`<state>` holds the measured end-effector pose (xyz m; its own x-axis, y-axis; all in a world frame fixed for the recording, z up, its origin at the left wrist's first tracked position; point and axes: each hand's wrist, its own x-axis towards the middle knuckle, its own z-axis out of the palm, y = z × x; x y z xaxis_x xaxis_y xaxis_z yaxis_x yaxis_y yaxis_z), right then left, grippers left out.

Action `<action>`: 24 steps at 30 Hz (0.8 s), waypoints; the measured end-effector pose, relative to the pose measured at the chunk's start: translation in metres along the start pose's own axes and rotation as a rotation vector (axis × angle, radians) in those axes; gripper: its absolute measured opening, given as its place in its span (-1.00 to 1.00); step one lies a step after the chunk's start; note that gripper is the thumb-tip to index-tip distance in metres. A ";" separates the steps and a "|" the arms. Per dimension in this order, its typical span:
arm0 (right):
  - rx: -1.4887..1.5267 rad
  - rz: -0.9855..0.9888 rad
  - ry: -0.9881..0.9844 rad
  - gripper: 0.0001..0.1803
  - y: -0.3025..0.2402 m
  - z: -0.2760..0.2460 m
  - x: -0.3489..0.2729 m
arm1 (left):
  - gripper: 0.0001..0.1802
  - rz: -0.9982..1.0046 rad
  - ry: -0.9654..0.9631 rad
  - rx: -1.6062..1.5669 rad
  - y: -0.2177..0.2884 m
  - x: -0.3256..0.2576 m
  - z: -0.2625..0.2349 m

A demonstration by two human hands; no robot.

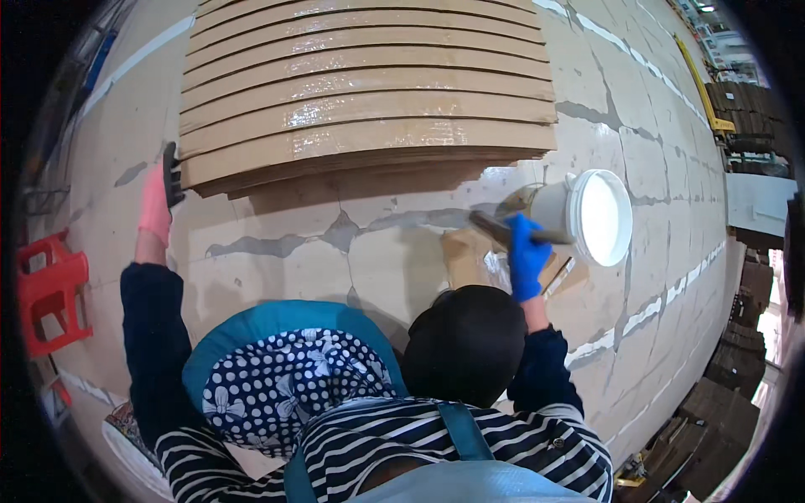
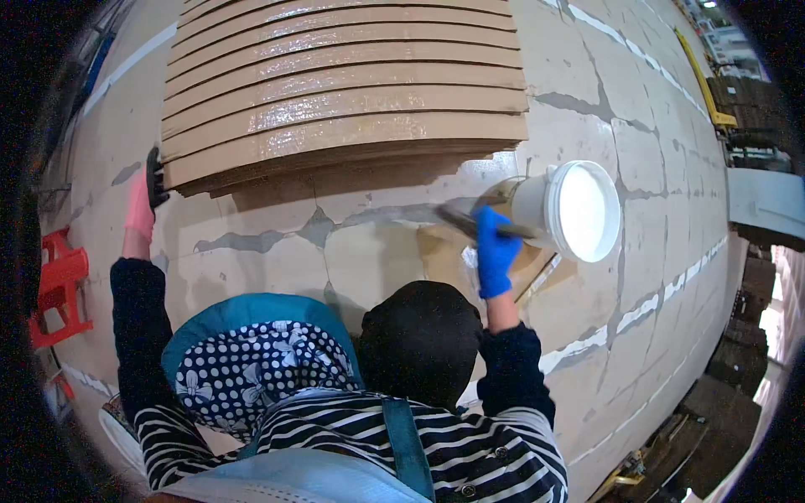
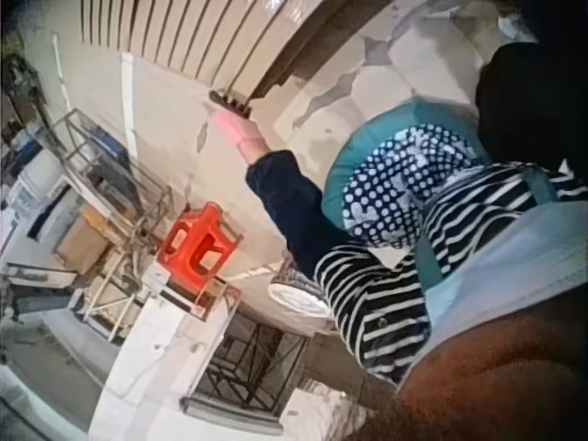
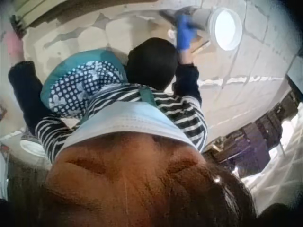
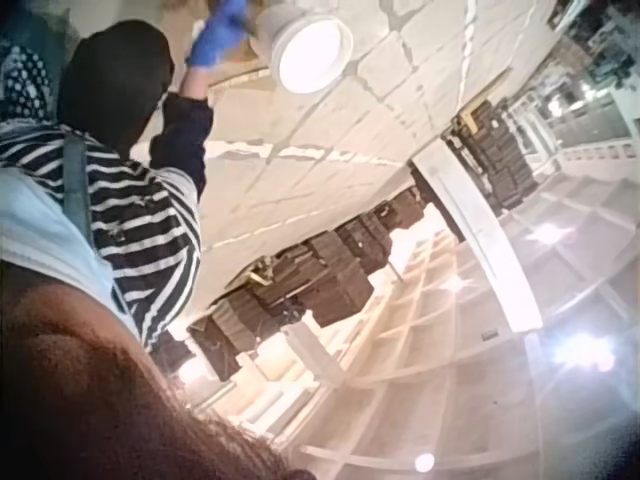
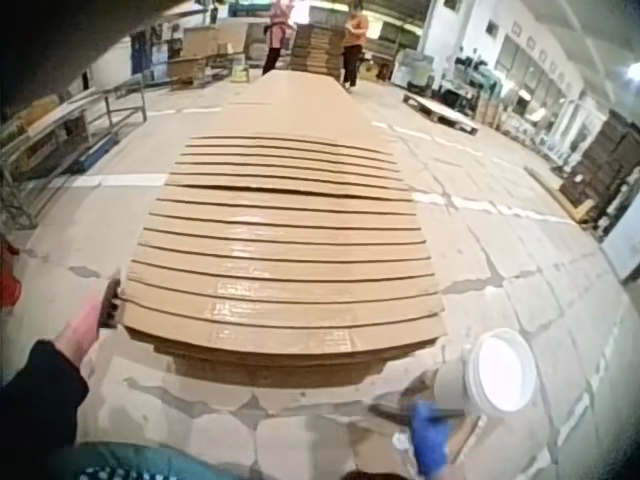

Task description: Applying a white liquid adhesive to corrugated cardboard sheets using a brush.

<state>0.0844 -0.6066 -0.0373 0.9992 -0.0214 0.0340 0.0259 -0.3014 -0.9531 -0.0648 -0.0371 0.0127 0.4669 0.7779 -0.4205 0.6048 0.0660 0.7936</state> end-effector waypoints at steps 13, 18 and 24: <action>0.040 0.379 0.326 -0.56 0.062 -0.105 -0.040 | -0.48 0.106 -0.069 0.485 0.024 -0.052 0.024; -0.343 -0.374 0.044 -0.66 -0.004 -0.052 -0.016 | -0.51 0.509 0.006 1.020 0.013 -0.041 0.008; -0.745 -0.238 0.031 -0.44 -0.057 -0.011 0.168 | -0.57 0.557 0.071 1.256 0.037 -0.047 0.024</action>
<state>0.2505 -0.6034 0.0262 0.9677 0.1006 0.2313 0.2010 -0.8613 -0.4667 -0.0492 -0.0865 0.0511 0.8271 0.5474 -0.1274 0.5392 -0.8368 -0.0948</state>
